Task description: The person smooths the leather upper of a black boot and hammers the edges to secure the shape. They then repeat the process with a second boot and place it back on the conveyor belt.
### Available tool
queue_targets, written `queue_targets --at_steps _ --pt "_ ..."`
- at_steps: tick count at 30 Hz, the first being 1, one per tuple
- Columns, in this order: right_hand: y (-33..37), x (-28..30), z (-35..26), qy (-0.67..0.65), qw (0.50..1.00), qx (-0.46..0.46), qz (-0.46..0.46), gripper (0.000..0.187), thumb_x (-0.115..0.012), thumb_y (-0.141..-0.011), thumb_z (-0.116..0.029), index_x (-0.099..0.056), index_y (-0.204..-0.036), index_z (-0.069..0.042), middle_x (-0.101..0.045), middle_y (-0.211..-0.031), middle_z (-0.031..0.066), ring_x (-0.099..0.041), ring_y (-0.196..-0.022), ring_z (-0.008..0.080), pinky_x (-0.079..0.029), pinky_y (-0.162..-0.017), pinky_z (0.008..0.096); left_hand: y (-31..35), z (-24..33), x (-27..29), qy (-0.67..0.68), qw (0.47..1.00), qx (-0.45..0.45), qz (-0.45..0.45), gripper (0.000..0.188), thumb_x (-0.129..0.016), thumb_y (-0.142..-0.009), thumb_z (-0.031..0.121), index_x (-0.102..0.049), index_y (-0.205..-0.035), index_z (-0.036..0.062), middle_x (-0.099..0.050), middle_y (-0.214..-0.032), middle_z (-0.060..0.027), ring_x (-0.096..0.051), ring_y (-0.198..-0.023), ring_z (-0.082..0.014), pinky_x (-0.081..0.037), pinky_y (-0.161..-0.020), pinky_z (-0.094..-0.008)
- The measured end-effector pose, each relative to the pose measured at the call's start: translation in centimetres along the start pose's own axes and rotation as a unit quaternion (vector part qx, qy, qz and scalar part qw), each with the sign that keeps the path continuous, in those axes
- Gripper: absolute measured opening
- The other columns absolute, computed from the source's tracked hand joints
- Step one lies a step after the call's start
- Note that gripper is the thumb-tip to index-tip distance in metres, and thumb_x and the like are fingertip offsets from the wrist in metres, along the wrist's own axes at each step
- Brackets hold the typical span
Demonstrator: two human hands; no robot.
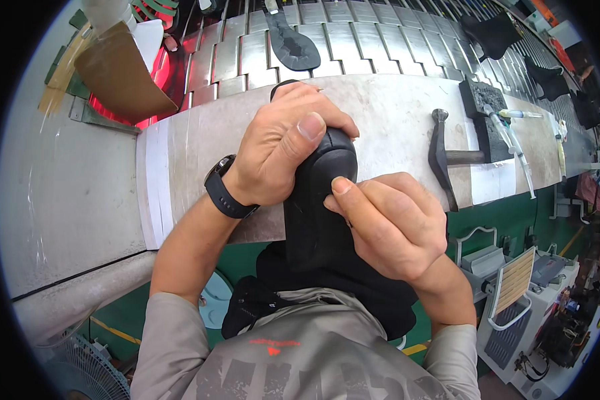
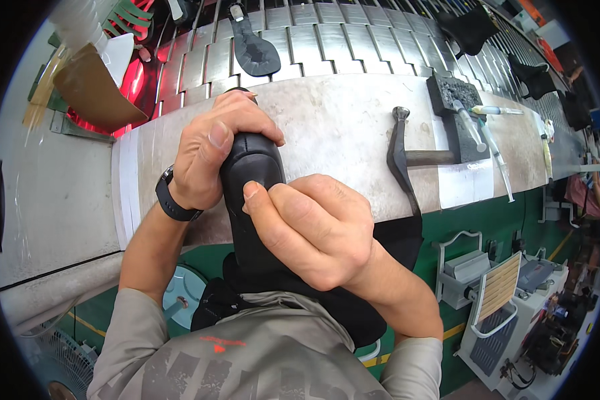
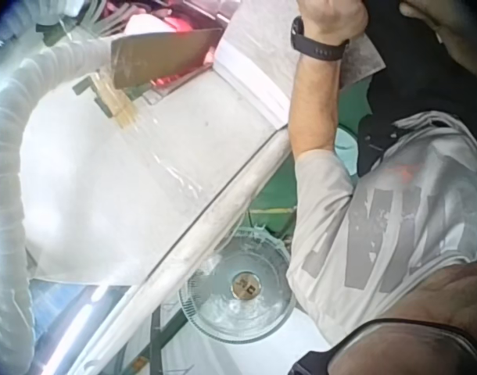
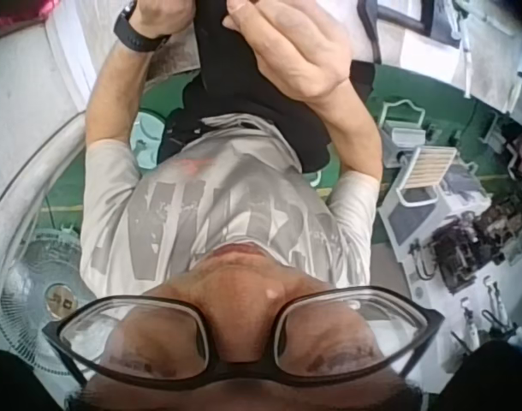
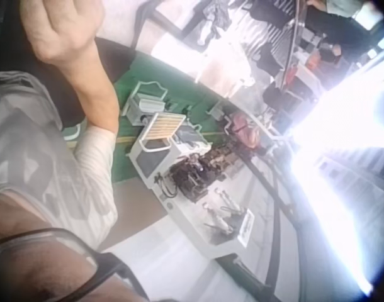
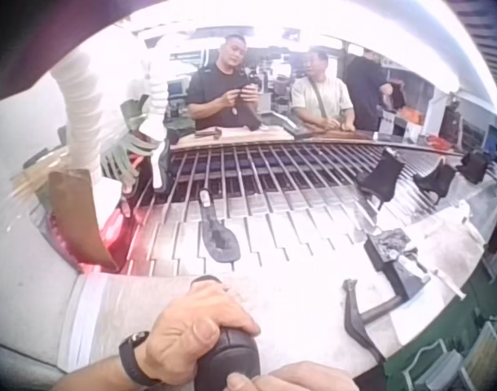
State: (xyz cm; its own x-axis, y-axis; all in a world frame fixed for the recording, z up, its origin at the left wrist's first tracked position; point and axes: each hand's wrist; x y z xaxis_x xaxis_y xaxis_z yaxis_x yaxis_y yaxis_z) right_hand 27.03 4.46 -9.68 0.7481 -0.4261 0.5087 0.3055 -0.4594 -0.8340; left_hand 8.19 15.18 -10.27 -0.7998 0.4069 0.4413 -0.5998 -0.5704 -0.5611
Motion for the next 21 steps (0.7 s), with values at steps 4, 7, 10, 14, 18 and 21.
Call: queue_targets --at_steps 4,7,10,14,18,21 --pt "-0.2 -0.6 0.6 0.027 0.998 0.045 0.038 0.034 -0.081 -0.065 0.000 -0.075 -0.098 0.004 -0.063 -0.082 0.0057 -0.060 -0.062 0.0165 -0.050 -0.052 0.0278 0.0 0.1 0.1 0.001 1.000 0.008 -0.005 0.067 -0.029 -0.109 0.051 -0.074 -0.097 0.0023 -0.074 -0.094 -0.0121 -0.062 -0.087 -0.0281 -0.040 -0.103 -0.0443" --pt "-0.9 0.0 1.0 -0.003 0.998 0.056 0.003 0.036 -0.076 -0.061 -0.003 -0.074 -0.096 0.003 -0.063 -0.083 0.0061 -0.060 -0.064 0.0169 -0.050 -0.052 0.0285 0.1 -0.1 0.3 -0.005 1.000 0.002 -0.023 0.073 -0.037 -0.103 0.065 -0.073 -0.099 0.0015 -0.072 -0.096 -0.0123 -0.061 -0.088 -0.0267 -0.041 -0.099 -0.0420" --pt "-1.5 -1.1 3.7 0.010 0.990 0.132 0.045 0.039 -0.071 -0.056 -0.006 -0.073 -0.094 0.003 -0.063 -0.084 0.0060 -0.061 -0.066 0.0176 -0.050 -0.054 0.0290 -0.4 -0.4 0.4 0.035 0.997 0.056 -0.027 0.076 -0.051 -0.095 0.072 -0.071 -0.102 -0.0010 -0.067 -0.099 -0.0114 -0.061 -0.090 -0.0209 -0.046 -0.085 -0.0347" --pt "-3.6 -1.6 5.6 -0.092 0.994 -0.048 0.018 0.025 -0.080 -0.076 -0.003 -0.074 -0.099 -0.001 -0.067 -0.083 0.0087 -0.066 -0.069 0.0211 -0.055 -0.064 0.0316 -3.1 -1.3 1.7 0.194 0.965 0.174 0.021 0.031 -0.066 -0.099 0.028 -0.074 -0.099 -0.0020 -0.073 -0.091 -0.0050 -0.065 -0.085 -0.0113 -0.052 -0.077 -0.0277" --pt "-3.1 0.2 6.3 -0.258 0.901 -0.346 -0.043 0.024 -0.074 -0.095 -0.013 -0.074 -0.111 0.004 -0.076 -0.092 0.0089 -0.073 -0.084 0.0142 -0.057 -0.077 0.0268 -4.3 -3.1 1.1 0.142 0.974 0.161 0.071 0.037 -0.066 -0.097 0.033 -0.072 -0.103 -0.0033 -0.070 -0.087 -0.0068 -0.063 -0.081 -0.0116 -0.050 -0.077 -0.0261" --pt "-4.5 3.0 5.9 -0.178 0.912 -0.351 -0.117 0.034 -0.061 -0.103 -0.024 -0.074 -0.115 0.006 -0.076 -0.101 0.0106 -0.077 -0.089 0.0199 -0.057 -0.079 0.0283 -5.0 -2.1 -0.1 0.118 0.974 0.174 0.084 0.033 -0.069 -0.096 0.028 -0.073 -0.093 -0.0044 -0.067 -0.076 -0.0031 -0.058 -0.071 -0.0080 -0.048 -0.067 -0.0274"
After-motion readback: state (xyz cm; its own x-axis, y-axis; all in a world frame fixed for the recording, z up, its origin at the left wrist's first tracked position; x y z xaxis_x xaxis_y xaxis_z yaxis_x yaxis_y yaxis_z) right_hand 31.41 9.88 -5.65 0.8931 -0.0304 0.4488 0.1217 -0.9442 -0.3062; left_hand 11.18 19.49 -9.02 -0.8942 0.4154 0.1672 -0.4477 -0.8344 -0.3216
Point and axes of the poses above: each hand's wrist, its own y-axis away from the middle knuckle, its own x-axis out of the back of the hand, z = x × y
